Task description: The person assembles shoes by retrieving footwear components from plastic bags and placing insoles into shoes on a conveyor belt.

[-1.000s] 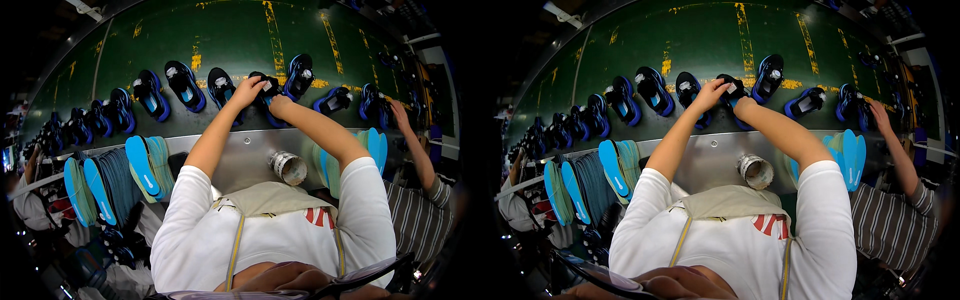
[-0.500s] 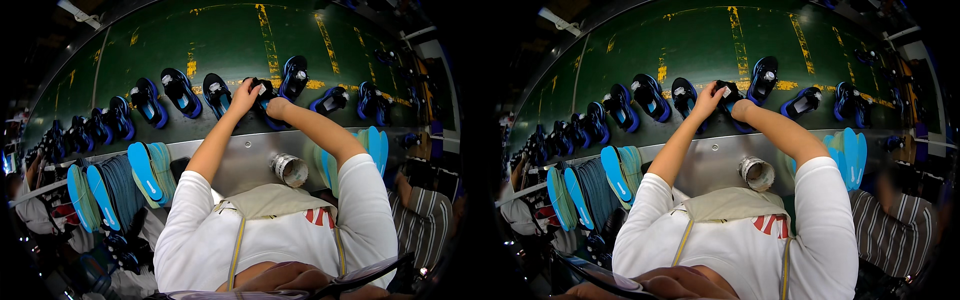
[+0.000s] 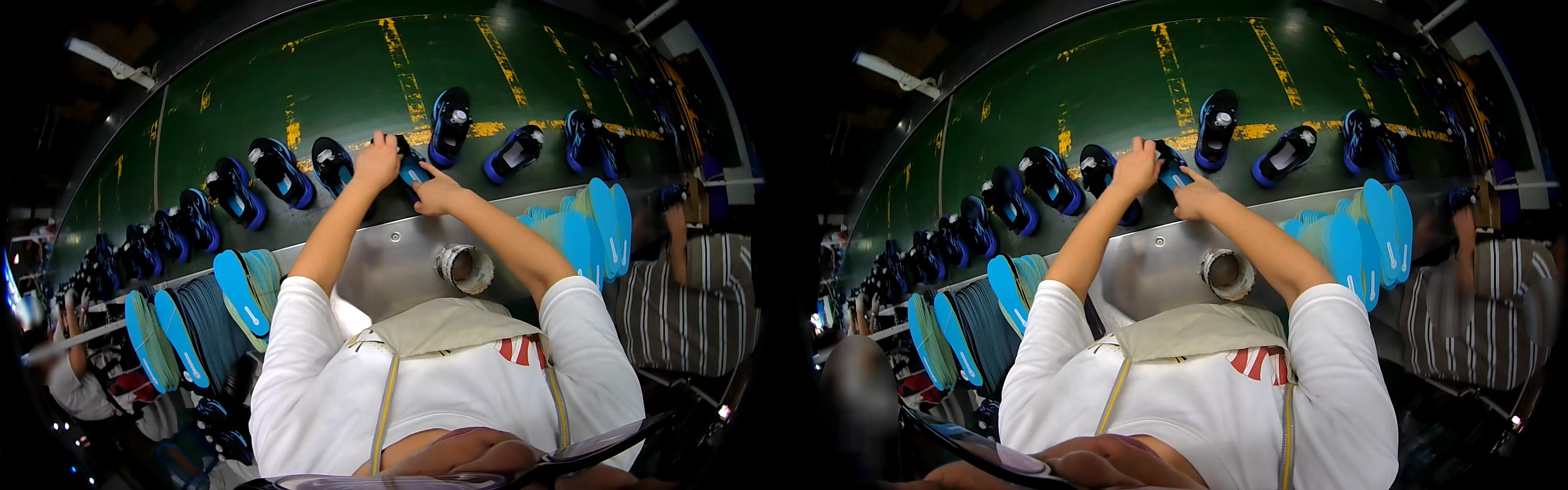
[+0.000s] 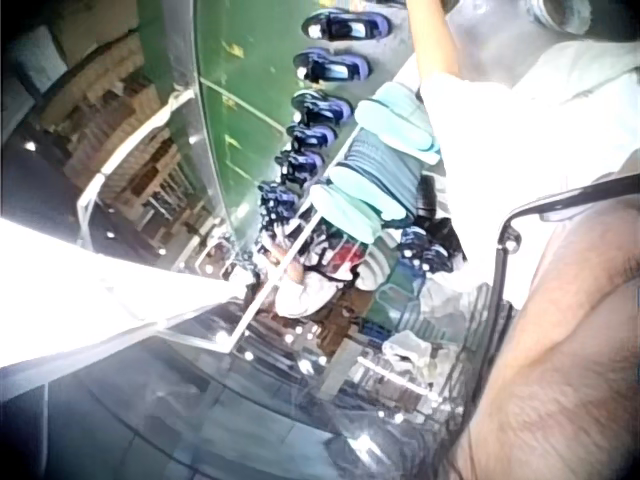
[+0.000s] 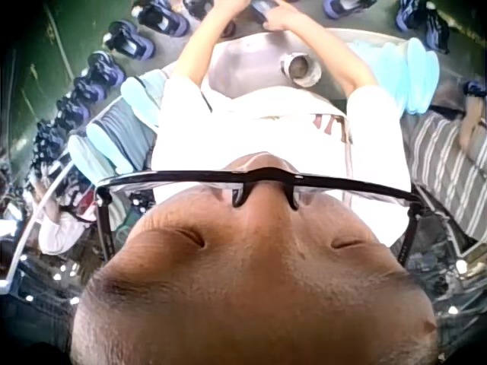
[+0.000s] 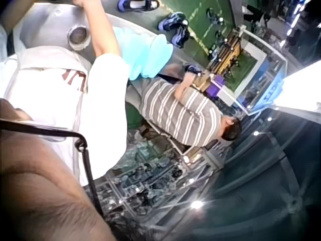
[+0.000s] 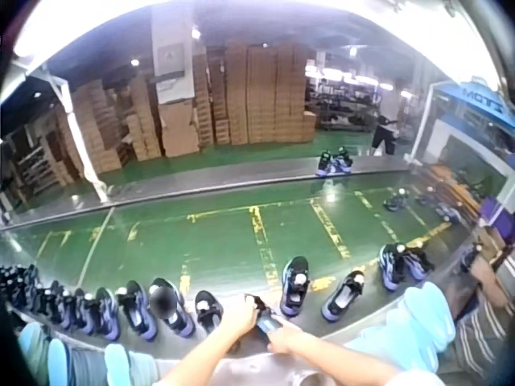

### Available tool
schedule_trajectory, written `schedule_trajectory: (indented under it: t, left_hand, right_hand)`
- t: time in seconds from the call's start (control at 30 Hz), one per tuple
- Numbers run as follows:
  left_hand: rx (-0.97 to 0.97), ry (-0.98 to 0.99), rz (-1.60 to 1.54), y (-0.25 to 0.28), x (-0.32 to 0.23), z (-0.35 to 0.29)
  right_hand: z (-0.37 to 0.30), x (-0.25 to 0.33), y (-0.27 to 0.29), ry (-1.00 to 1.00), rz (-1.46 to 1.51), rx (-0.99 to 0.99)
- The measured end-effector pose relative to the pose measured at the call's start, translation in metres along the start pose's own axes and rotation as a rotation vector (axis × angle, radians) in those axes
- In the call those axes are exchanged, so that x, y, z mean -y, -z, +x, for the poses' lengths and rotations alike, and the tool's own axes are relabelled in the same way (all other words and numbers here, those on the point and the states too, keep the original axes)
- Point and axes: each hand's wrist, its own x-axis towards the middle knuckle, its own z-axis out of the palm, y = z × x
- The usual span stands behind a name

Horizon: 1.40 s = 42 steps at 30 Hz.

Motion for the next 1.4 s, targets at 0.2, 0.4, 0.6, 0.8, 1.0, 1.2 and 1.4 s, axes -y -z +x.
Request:
schedule_trajectory:
  t: [0.2, 0.4, 0.6, 0.8, 1.0, 1.2, 1.4]
  left_hand:
    - [0.092, -0.050, 0.432, 0.012, 0.036, 0.014]
    - [0.242, -0.032, 0.496, 0.015, 0.036, 0.009]
    - [0.236, 0.069, -0.017, 0.042, 0.051, 0.020]
    - [0.015, 0.344, -1.005, 0.083, 0.031, 0.062]
    - [0.168, 0.140, -0.871, -0.003, -0.020, 0.087]
    - [0.294, -0.018, -0.547, -0.061, -0.031, 0.104]
    - [0.176, 0.256, -0.586, -0.034, -0.045, 0.125]
  right_hand:
    - [-0.111, -0.003, 0.023, -0.011, 0.356, -0.718]
    - [-0.262, -0.025, 0.012, -0.388, 0.129, -0.961]
    - [-0.323, -0.017, -0.038, -0.735, 0.377, -0.711]
    - [-0.325, -0.027, -0.055, -0.748, 0.439, -0.749]
    - [-0.336, -0.030, -0.031, -0.742, 0.551, -0.584]
    - [-0.320, -0.051, 0.022, -0.601, 0.506, -0.843]
    - [-0.208, -0.077, 0.055, -0.137, 0.224, -1.056]
